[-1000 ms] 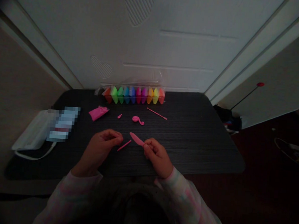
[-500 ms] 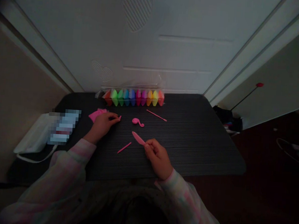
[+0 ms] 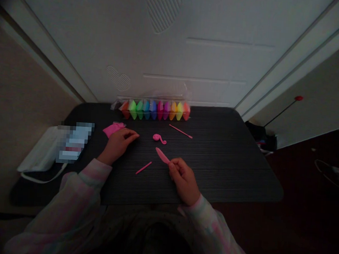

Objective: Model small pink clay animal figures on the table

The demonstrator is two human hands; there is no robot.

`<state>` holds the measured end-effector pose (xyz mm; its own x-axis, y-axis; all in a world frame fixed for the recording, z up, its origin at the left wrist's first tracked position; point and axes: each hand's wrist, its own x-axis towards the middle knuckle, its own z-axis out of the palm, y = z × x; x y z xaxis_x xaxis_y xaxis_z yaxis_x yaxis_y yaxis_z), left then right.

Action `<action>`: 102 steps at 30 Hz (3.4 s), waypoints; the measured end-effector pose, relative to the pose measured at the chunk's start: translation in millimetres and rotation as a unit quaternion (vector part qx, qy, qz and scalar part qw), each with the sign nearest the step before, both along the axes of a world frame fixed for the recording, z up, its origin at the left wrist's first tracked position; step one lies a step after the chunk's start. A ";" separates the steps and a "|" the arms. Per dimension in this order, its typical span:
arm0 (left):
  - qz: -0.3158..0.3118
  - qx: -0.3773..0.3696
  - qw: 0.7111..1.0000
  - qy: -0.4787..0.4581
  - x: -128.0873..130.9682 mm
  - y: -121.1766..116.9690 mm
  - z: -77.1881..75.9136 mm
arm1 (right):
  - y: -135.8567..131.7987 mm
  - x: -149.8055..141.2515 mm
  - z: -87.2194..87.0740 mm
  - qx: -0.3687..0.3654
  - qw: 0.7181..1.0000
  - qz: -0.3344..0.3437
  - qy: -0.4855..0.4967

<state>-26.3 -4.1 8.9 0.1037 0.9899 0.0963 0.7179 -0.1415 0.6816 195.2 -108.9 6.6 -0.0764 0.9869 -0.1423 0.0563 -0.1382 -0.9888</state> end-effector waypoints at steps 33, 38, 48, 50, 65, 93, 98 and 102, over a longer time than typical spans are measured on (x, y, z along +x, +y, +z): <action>-0.068 0.066 0.991 0.091 -5.2 -11.9 -12.4 | -34.5 -50.1 -3.2 0.281 0.785 0.105 -0.542; -0.070 0.070 0.991 0.091 -4.8 -12.7 -12.3 | -34.0 -49.4 -4.3 0.286 0.774 0.111 -0.554; -0.070 0.066 0.991 0.093 -3.5 -13.4 -11.3 | -30.9 -52.9 -2.7 0.294 0.750 0.136 -0.577; -0.071 0.066 0.991 0.091 -3.4 -13.6 -11.1 | -30.2 -53.4 -2.4 0.297 0.744 0.142 -0.581; -0.036 0.094 0.993 0.069 -4.2 -14.7 -9.9 | -33.8 -54.6 -0.1 0.311 0.730 0.152 -0.589; -0.046 -0.046 0.984 0.165 12.7 -113.8 7.5 | -32.5 -53.7 -6.4 0.306 0.761 0.128 -0.558; -0.051 -0.054 0.988 0.133 3.9 -115.5 11.0 | -33.3 -52.5 -7.6 0.308 0.779 0.121 -0.532; 0.031 -0.033 0.996 0.072 -8.1 -106.3 24.1 | -33.3 -47.8 -7.5 0.314 0.799 0.115 -0.500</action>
